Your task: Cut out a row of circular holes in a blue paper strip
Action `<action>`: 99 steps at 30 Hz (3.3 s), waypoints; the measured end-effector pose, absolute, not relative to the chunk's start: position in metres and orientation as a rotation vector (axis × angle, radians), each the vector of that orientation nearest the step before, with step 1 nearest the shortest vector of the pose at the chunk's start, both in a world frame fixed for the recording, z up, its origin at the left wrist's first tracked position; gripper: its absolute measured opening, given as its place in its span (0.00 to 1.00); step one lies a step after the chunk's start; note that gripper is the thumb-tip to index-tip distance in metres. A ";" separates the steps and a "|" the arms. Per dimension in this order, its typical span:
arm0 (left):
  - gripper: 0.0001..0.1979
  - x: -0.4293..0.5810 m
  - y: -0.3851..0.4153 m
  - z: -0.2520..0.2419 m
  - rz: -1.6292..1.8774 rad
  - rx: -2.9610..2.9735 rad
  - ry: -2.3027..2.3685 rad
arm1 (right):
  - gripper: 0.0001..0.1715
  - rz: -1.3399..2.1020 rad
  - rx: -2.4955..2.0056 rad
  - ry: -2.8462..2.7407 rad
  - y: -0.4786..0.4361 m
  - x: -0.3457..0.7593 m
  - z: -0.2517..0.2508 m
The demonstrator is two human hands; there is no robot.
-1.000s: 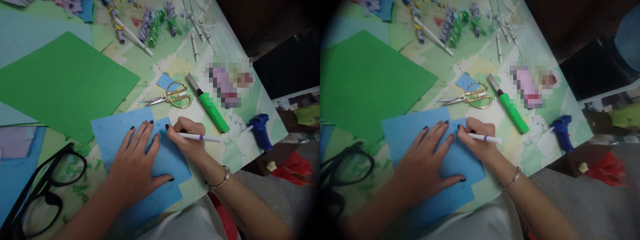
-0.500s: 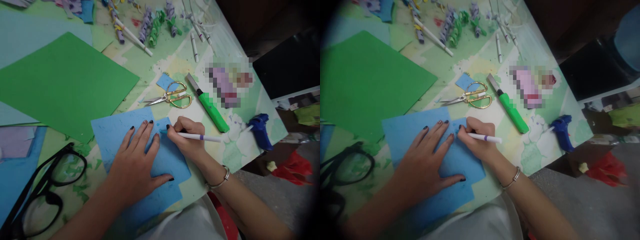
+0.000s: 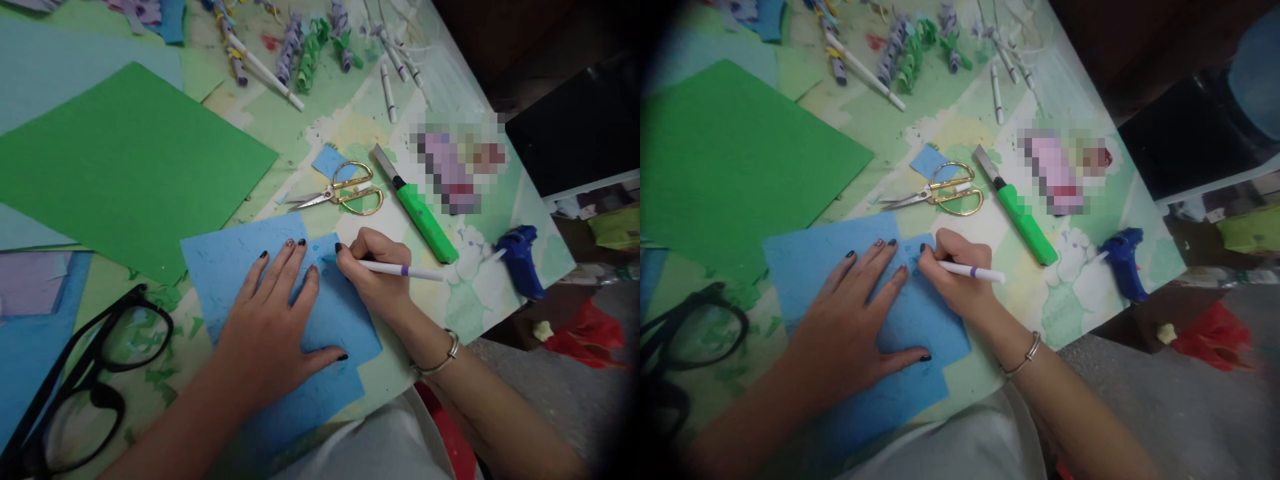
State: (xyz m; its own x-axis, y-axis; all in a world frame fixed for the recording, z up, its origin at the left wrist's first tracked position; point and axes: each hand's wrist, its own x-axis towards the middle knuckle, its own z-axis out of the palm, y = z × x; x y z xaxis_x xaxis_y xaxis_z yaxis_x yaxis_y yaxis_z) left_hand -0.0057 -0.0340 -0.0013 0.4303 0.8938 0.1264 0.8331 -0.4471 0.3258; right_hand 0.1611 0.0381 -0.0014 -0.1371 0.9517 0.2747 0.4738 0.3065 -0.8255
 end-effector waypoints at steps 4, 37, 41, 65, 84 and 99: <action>0.44 -0.005 -0.034 -0.001 0.418 2.469 1.518 | 0.21 0.819 -1.329 -1.633 0.041 0.160 -0.002; 0.45 -0.005 -0.034 -0.002 0.420 2.470 1.523 | 0.21 0.753 -1.195 -1.742 0.055 0.150 -0.006; 0.45 -0.005 -0.034 -0.002 0.414 2.464 1.520 | 0.21 0.736 -1.195 -1.753 0.055 0.150 -0.005; 0.45 -0.004 -0.033 -0.004 0.431 2.466 1.525 | 0.21 0.726 -1.198 -1.789 0.054 0.151 -0.004; 0.45 -0.005 -0.034 -0.003 0.428 2.467 1.536 | 0.21 0.743 -1.230 -1.754 0.055 0.150 -0.005; 0.45 -0.005 -0.033 -0.002 0.424 2.483 1.525 | 0.20 0.904 -1.246 -1.493 0.056 0.150 -0.007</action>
State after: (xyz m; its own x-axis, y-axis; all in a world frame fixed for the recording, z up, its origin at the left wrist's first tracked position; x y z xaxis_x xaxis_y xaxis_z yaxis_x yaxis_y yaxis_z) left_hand -0.0049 -0.0331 -0.0022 0.4276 0.8931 0.1396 0.8368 -0.4495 0.3124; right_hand 0.1503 0.0562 -0.0066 -0.0215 0.9781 0.2068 0.2701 0.2049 -0.9408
